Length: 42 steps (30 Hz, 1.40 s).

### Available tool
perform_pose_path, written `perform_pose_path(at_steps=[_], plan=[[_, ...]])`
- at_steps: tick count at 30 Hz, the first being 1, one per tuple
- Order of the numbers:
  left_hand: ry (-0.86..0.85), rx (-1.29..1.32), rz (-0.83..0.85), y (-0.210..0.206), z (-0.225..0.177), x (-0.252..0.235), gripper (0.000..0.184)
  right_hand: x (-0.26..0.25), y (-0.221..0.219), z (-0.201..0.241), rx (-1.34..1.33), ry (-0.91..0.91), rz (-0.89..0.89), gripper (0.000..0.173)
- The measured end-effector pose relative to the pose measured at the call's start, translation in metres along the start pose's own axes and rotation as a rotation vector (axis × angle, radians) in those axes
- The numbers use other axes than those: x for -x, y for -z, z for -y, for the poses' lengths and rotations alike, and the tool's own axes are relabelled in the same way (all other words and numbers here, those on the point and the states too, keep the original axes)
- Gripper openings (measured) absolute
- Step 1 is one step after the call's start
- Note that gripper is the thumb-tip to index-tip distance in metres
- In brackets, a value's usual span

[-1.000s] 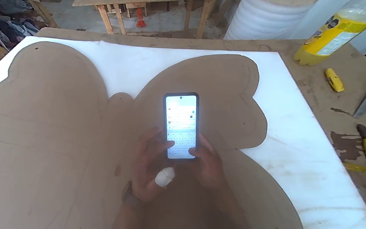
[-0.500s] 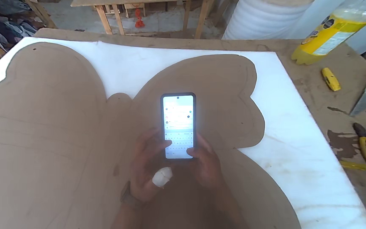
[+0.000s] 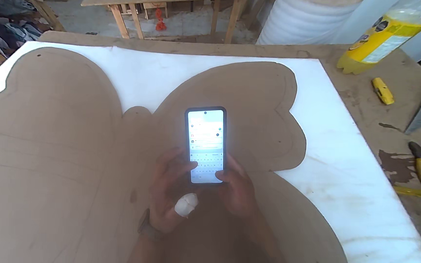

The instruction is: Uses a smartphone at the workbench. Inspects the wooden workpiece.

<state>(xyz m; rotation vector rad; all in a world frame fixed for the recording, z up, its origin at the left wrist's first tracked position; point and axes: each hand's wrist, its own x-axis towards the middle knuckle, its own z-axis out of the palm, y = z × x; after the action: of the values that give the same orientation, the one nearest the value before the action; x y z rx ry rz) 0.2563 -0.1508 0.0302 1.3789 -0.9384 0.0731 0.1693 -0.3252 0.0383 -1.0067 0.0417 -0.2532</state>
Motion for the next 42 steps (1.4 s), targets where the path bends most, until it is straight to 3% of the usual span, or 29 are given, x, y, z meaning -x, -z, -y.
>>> perform_pose_path(at_steps=[42], plan=[[0.011,0.062,0.012,0.0011,-0.0004,-0.0011,0.056,0.0003,0.0024,-0.0015,-0.029,0.004,-0.015,0.052]])
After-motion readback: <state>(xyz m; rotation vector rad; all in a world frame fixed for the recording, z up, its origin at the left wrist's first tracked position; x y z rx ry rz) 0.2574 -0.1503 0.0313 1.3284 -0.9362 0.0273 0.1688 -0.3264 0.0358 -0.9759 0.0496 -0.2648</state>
